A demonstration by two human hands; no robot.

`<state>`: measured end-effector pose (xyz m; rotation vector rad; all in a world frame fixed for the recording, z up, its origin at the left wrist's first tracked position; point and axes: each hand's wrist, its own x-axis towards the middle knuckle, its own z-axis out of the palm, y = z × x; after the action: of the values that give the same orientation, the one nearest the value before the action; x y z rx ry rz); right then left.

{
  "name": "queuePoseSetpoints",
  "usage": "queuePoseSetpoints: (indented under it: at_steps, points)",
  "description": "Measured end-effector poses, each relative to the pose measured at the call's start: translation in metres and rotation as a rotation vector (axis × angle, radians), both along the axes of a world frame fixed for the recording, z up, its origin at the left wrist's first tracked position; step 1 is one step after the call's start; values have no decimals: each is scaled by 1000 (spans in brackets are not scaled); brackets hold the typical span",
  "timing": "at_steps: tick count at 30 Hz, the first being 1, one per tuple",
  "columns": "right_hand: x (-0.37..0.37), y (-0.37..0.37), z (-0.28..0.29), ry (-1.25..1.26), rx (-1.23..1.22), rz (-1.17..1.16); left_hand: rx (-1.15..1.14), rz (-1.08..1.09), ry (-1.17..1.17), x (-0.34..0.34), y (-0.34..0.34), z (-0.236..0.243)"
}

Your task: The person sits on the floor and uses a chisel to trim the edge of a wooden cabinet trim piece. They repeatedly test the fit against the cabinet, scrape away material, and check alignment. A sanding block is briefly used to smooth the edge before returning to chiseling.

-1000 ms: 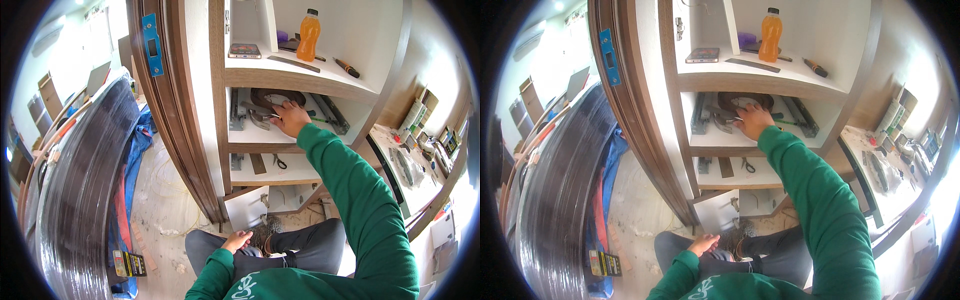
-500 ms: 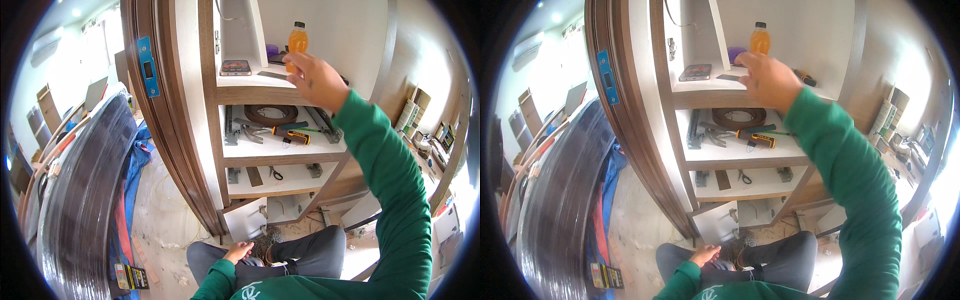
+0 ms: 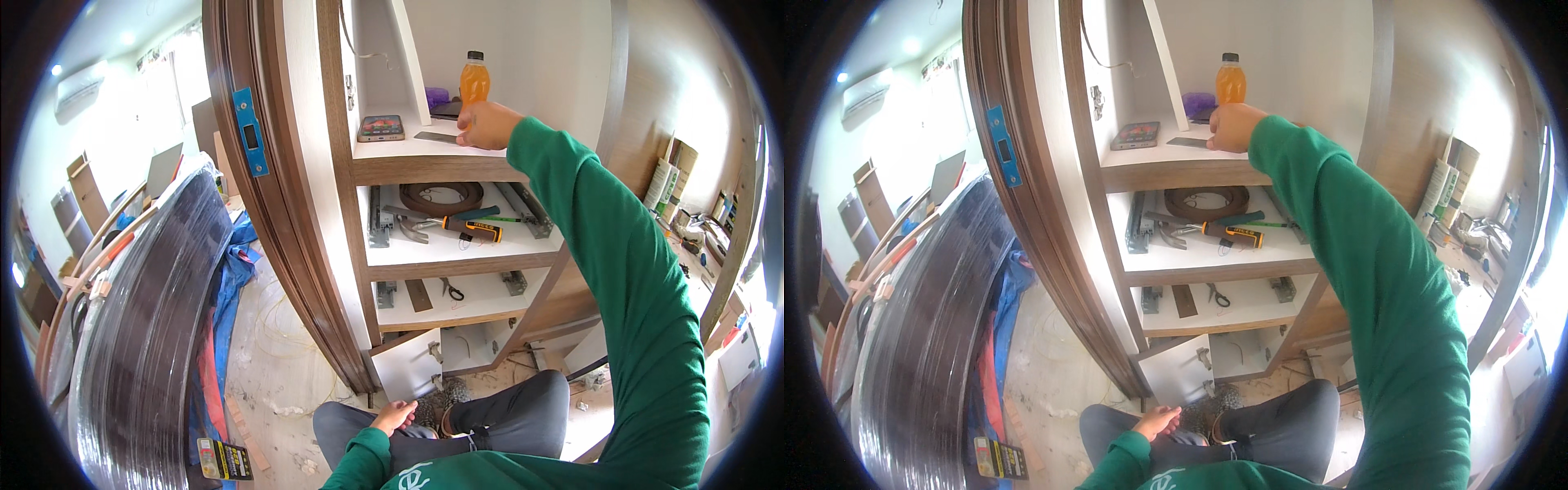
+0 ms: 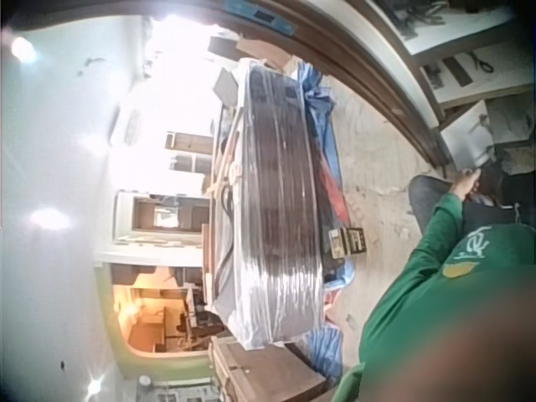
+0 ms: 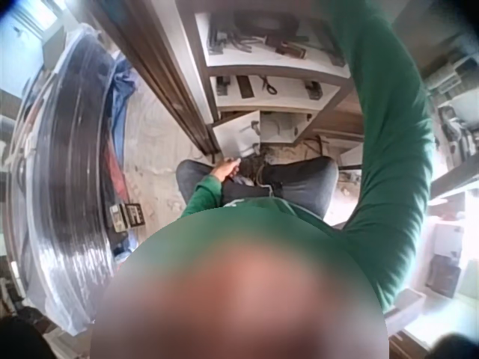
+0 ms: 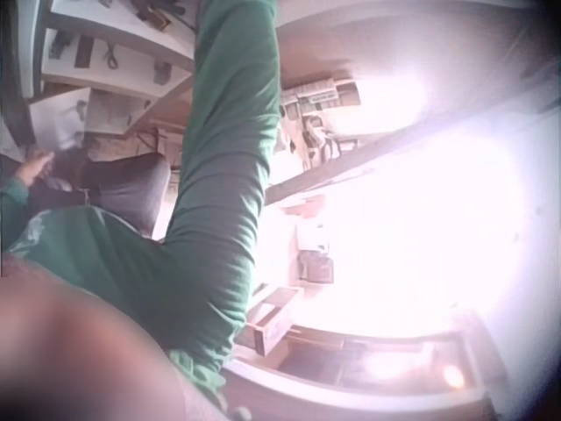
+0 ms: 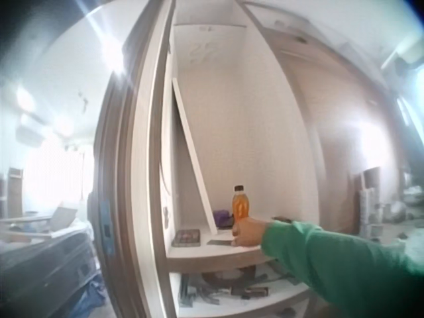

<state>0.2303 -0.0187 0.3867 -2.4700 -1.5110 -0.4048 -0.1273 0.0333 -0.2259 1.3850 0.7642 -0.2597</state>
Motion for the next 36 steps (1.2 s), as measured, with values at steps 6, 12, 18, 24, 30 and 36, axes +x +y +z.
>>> queuePoseSetpoints:
  at_steps: [6,12,18,24,30,36]
  points:
    - [4,2,10,258,-29,-68,-2,17,-25,-1,0,-1]
    - [11,1,9,445,37,-135,-12,1,-20,-1,0,1]
    - [10,-16,5,263,263,-23,-8,20,-17,-3,2,0]
    - [-47,-149,-70,647,783,342,171,75,-121,-7,-9,21]
    - [-110,-255,-286,1503,861,160,1091,-121,-376,20,-18,115]
    - [-120,-315,-440,1806,869,-297,1345,-129,-1068,135,-9,294]
